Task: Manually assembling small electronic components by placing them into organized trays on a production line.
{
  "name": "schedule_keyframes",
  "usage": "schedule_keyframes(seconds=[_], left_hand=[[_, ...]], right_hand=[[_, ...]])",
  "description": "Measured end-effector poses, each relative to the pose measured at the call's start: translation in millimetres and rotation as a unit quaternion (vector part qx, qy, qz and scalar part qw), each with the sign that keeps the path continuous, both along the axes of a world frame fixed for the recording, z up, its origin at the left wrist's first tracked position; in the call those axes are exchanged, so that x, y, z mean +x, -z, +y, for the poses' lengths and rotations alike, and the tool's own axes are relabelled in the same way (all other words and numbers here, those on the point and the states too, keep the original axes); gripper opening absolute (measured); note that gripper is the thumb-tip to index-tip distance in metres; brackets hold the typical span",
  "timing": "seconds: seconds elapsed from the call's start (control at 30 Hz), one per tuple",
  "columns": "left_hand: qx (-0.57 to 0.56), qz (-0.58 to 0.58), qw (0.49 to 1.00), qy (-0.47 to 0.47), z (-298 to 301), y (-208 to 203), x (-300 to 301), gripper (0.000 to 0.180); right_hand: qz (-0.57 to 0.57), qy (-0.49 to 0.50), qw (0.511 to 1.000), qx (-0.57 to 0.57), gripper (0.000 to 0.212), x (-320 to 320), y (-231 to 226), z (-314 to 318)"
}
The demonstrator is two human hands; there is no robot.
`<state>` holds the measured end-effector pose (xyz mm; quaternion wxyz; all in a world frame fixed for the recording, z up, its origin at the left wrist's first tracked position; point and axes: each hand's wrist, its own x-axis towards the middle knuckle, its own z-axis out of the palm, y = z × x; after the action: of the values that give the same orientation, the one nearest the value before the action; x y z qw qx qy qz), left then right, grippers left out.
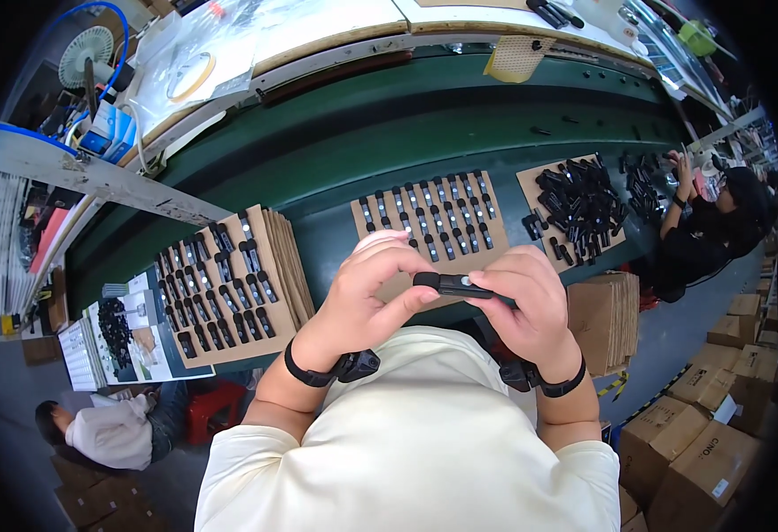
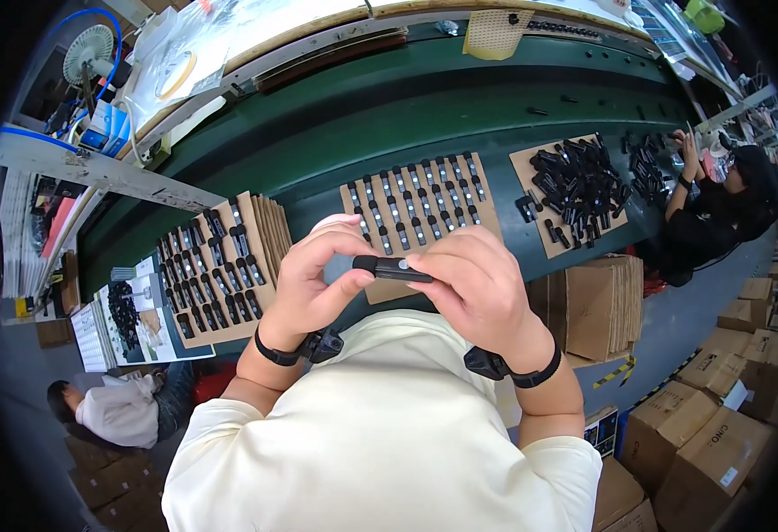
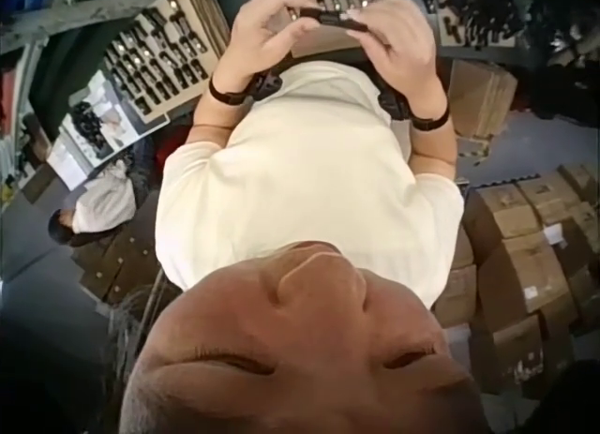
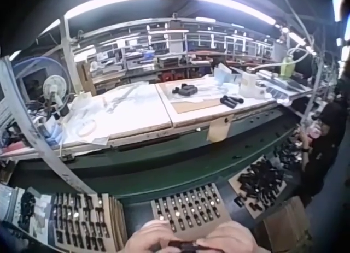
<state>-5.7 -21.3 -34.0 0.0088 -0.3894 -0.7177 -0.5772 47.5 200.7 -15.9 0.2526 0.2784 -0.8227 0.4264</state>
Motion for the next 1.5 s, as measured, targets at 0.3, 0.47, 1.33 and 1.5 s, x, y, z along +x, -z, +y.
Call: schedule_keyframes(seconds=[0.3, 0.47, 1.33, 1.5], left_hand=[[-0.044, 0.070, 0.996, -0.039, 8, 7, -8, 0.025], [-0.101, -0.018, 0.993, -0.058, 18, 34, -20, 0.026], [-0.266, -0.208, 0.925, -0.176, -32, 136, -16, 0.018], [-0.273, -0.218, 0.921, -0.175, -28, 135, -13, 0.018]], right_hand=[[-0.070, 0.025, 0.996, 0.044, 0.029, -8, 1, -2], [-0.208, 0.084, 0.975, 0.008, 0.020, -23, 51, 17], [-0.438, 0.371, 0.814, 0.083, 0.023, -66, 317, 125], [-0.472, 0.374, 0.793, 0.091, 0.025, -68, 305, 122]])
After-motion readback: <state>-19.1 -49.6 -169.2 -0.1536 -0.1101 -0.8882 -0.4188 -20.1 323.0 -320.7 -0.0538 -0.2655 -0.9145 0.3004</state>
